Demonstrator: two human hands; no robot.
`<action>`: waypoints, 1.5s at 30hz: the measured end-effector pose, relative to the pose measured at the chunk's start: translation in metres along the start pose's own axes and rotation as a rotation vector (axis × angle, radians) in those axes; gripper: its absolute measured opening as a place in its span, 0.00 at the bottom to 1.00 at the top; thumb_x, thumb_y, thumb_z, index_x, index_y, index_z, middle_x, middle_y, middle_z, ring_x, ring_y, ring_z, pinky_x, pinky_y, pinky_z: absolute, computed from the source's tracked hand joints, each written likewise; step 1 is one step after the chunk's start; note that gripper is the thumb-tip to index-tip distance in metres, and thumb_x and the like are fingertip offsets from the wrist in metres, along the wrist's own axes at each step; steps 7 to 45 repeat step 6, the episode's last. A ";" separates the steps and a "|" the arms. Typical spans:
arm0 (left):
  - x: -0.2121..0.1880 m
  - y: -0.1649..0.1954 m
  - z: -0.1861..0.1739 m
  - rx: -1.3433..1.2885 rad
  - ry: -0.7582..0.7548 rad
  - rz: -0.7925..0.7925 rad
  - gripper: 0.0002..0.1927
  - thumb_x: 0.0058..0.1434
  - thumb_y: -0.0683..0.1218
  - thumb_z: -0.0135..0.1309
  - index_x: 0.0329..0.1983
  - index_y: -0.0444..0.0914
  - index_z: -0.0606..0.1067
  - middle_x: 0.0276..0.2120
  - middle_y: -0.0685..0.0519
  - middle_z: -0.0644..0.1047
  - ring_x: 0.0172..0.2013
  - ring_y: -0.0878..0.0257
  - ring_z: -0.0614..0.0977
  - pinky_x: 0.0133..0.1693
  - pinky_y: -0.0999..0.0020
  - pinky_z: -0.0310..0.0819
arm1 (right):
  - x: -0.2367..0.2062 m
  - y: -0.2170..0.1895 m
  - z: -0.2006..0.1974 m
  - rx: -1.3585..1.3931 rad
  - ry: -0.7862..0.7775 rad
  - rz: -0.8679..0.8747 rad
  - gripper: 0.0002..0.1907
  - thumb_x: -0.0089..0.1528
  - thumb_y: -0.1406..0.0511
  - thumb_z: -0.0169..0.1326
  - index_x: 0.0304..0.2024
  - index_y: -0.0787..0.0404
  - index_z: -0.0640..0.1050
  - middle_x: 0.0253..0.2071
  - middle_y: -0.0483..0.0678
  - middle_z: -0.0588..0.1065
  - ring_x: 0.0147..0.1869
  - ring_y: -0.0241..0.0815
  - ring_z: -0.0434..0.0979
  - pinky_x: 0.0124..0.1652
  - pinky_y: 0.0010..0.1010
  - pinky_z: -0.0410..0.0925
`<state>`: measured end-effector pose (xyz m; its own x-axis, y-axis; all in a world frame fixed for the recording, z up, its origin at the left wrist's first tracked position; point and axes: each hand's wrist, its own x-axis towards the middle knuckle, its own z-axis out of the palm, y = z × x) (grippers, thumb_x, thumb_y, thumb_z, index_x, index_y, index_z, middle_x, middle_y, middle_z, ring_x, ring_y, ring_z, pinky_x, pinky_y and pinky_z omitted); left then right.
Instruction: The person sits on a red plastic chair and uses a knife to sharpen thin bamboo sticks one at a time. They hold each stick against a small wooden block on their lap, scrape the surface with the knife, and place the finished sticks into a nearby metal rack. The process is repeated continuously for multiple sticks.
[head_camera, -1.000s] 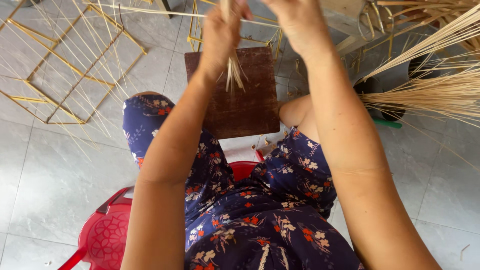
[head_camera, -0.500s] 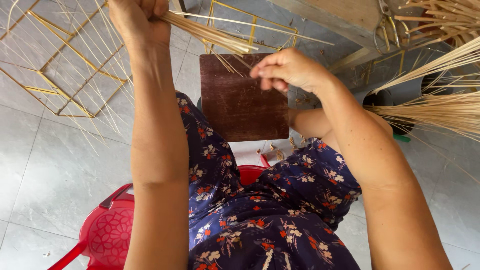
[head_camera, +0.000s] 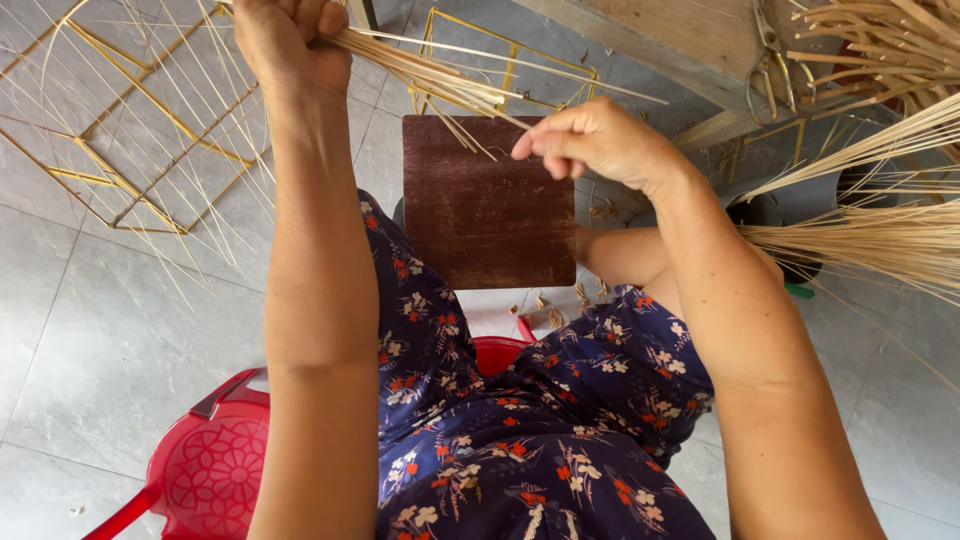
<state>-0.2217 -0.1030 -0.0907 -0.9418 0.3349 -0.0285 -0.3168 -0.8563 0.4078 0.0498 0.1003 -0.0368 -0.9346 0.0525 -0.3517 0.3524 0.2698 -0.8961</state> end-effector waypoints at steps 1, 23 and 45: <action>0.000 0.001 -0.001 -0.011 -0.005 -0.012 0.22 0.71 0.51 0.48 0.20 0.41 0.62 0.16 0.57 0.56 0.17 0.64 0.55 0.24 0.62 0.54 | -0.004 0.003 -0.008 0.034 0.029 0.017 0.14 0.68 0.61 0.54 0.47 0.63 0.84 0.23 0.40 0.71 0.26 0.28 0.65 0.27 0.20 0.60; 0.020 0.033 -0.018 -0.080 0.058 0.018 0.20 0.71 0.47 0.49 0.21 0.41 0.63 0.16 0.57 0.58 0.17 0.65 0.55 0.22 0.62 0.52 | -0.046 0.036 -0.052 0.184 0.230 -0.043 0.11 0.71 0.63 0.54 0.47 0.64 0.82 0.20 0.36 0.63 0.23 0.24 0.57 0.25 0.19 0.52; 0.020 0.033 -0.018 -0.080 0.058 0.018 0.20 0.71 0.47 0.49 0.21 0.41 0.63 0.16 0.57 0.58 0.17 0.65 0.55 0.22 0.62 0.52 | -0.046 0.036 -0.052 0.184 0.230 -0.043 0.11 0.71 0.63 0.54 0.47 0.64 0.82 0.20 0.36 0.63 0.23 0.24 0.57 0.25 0.19 0.52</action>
